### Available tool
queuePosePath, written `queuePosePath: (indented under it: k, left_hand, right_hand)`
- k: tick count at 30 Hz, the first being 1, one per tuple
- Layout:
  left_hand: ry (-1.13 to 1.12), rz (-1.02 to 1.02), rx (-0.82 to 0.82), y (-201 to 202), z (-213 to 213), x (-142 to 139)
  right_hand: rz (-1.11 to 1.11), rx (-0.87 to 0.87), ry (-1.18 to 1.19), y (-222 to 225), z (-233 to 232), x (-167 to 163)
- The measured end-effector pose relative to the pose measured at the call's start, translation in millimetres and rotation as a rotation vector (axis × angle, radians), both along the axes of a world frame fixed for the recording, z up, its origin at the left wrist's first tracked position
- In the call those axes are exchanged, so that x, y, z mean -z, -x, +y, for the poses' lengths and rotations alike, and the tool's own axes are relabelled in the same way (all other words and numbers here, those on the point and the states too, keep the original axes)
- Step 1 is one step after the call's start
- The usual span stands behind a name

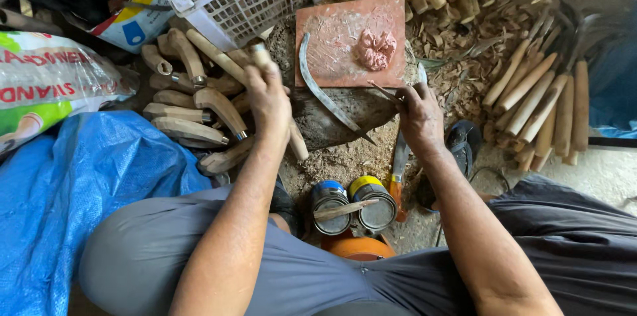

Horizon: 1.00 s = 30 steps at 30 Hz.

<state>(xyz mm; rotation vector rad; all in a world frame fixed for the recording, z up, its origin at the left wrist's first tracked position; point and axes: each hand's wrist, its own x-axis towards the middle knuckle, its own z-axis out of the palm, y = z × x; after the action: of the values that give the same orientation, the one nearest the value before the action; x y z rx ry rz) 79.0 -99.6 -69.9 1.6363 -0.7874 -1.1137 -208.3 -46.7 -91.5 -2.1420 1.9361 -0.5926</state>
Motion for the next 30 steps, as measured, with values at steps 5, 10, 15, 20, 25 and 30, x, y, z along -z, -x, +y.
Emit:
queuePosePath:
  k: [5,10,15,20,25,30]
  left_hand:
    - [0.090,-0.202,-0.016,-2.4,-1.3,13.0]
    - [-0.048,-0.057,0.175,11.3,2.2,18.3]
    - [-0.014,-0.195,0.425,25.5,8.0,19.5]
    - [0.006,-0.280,0.535,31.6,11.1,21.9]
    - [-0.003,-0.301,0.557,31.7,10.2,26.5]
    - [-0.070,-0.287,0.576,32.8,9.8,32.6]
  right_hand:
    - [-0.185,0.052,0.024,-4.2,0.7,-18.9]
    - [-0.045,0.026,0.061,10.0,-8.3,-46.0]
    - [-0.038,0.055,0.021,13.6,-12.6,-53.1]
    - [0.067,0.030,0.081,3.6,-15.6,-43.0]
    - [0.103,-0.008,0.181,1.6,-23.3,-39.4]
    - [0.108,-0.027,0.166,-0.2,-27.3,-39.2]
